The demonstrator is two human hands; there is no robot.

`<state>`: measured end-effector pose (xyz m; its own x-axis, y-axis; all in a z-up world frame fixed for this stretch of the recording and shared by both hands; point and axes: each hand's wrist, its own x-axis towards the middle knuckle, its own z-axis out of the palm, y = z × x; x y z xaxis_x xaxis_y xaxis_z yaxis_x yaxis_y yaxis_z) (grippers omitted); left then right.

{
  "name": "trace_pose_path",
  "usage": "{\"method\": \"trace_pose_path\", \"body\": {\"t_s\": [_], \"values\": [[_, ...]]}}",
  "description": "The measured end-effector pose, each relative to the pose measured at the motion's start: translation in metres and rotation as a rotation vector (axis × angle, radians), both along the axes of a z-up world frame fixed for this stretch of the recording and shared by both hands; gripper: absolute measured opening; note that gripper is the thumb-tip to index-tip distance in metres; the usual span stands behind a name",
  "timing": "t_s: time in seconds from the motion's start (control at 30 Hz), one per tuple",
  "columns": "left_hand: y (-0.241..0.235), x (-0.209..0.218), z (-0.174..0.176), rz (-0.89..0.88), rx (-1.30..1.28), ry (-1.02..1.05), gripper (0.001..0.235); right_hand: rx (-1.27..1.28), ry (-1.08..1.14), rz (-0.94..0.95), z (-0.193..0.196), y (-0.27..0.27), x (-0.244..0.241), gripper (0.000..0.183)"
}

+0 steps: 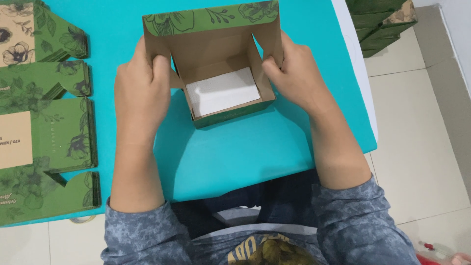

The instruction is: Assembling a decorative cardboard box from a flat template by folding and tucking flaps.

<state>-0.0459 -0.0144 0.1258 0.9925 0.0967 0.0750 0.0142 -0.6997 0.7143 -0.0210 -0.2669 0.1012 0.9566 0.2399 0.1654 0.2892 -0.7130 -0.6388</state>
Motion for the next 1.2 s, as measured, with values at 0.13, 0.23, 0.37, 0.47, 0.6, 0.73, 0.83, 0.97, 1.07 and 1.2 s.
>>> {"method": "trace_pose_path", "body": {"t_s": [0.13,0.23,0.37,0.47,0.6,0.73,0.83,0.97,1.07,1.2], "values": [[0.0,0.003,-0.008,-0.012,0.091,-0.074,0.03,-0.026,-0.01,-0.01,-0.001,0.0,0.0,0.011],[0.003,0.003,-0.009,-0.03,0.13,-0.1,0.031,-0.016,-0.035,0.003,-0.002,-0.001,0.0,0.009],[0.005,0.003,-0.007,-0.046,0.1,-0.076,0.027,-0.019,-0.02,-0.012,-0.002,0.0,0.0,0.009],[0.006,0.002,-0.006,-0.051,0.105,-0.071,0.025,-0.026,-0.014,-0.014,-0.002,-0.001,0.0,0.01],[0.007,0.003,-0.009,-0.065,0.13,-0.092,0.024,-0.025,0.006,-0.026,-0.002,-0.001,0.0,0.01],[0.012,0.004,-0.014,-0.087,0.22,-0.121,0.03,-0.028,-0.013,-0.019,-0.005,-0.002,0.001,0.007],[0.015,0.003,-0.014,-0.133,0.29,-0.148,0.028,-0.043,-0.05,-0.019,-0.008,-0.002,0.003,0.015],[0.014,-0.001,-0.011,-0.171,0.356,-0.185,0.056,0.06,-0.128,0.045,-0.009,-0.005,0.004,0.017],[0.012,-0.005,-0.007,-0.17,0.384,-0.171,0.065,0.103,-0.15,0.062,-0.008,-0.006,0.005,0.017],[0.011,-0.006,-0.008,-0.154,0.4,-0.133,0.068,0.122,-0.129,0.064,0.0,-0.002,0.001,0.013]]}}
